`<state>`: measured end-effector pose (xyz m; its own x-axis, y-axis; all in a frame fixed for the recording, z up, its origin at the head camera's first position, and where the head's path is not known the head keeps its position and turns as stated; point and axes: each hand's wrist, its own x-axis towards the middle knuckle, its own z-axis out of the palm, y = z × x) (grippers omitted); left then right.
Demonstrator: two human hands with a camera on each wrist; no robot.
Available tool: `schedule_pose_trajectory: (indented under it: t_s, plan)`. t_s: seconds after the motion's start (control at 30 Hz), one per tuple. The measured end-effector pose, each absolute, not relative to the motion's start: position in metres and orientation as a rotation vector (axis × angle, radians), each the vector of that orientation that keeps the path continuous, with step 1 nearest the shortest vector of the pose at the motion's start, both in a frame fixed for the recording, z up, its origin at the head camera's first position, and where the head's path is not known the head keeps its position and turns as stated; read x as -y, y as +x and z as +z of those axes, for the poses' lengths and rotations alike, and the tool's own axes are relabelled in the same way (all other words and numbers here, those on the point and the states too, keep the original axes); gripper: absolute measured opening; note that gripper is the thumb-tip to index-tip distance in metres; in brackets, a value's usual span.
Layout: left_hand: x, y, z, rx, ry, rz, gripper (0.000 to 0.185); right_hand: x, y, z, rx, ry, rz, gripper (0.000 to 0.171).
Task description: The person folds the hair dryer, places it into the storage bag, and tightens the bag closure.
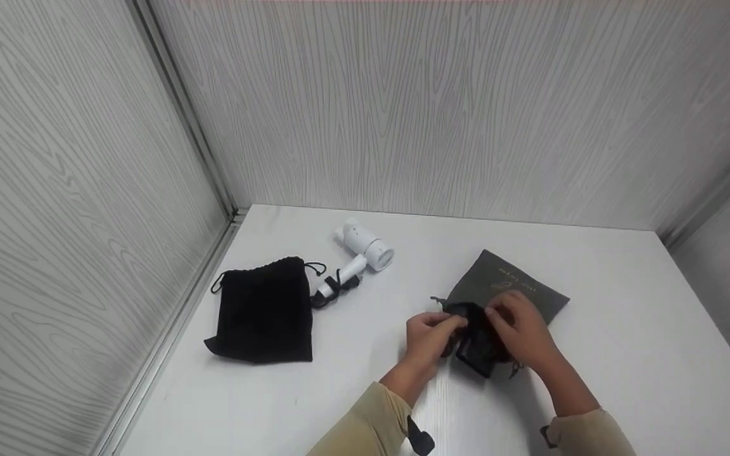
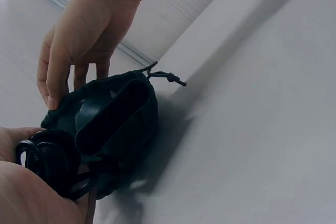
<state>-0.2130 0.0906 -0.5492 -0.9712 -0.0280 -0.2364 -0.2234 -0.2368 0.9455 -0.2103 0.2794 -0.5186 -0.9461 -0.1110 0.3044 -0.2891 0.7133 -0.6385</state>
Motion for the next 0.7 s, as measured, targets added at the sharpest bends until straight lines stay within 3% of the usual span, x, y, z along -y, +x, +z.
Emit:
schedule_pose_trajectory:
  t_s: [0.17, 0.47, 0.57, 0.7]
  plan:
    - [-0.0916, -0.2137, -0.5462, -1.851, -0.314, 2.411, 0.033, -0.2744, -0.2073, -0.5164, 2.69, 0.375, 1.111, 0.005]
    - [-0.0921, -0.2168, -0.5467, -1.884, -0.412, 2.376, 0.092, -0.2702, -0.2047, -0.5106, 2.611, 0.525, 1.345, 0.005]
    - [-0.0918, -0.2173, -0.5477, -1.917, -0.405, 2.32, 0.082, -0.2713, -0.2037, -0.5111, 2.62, 0.491, 1.356, 0.006]
    - [-0.0917, -0.2189, -0.5482, -1.922, -0.36, 2.305, 0.041, -0.2731, -0.2016, -0.5121, 2.629, 0.476, 1.351, 0.006]
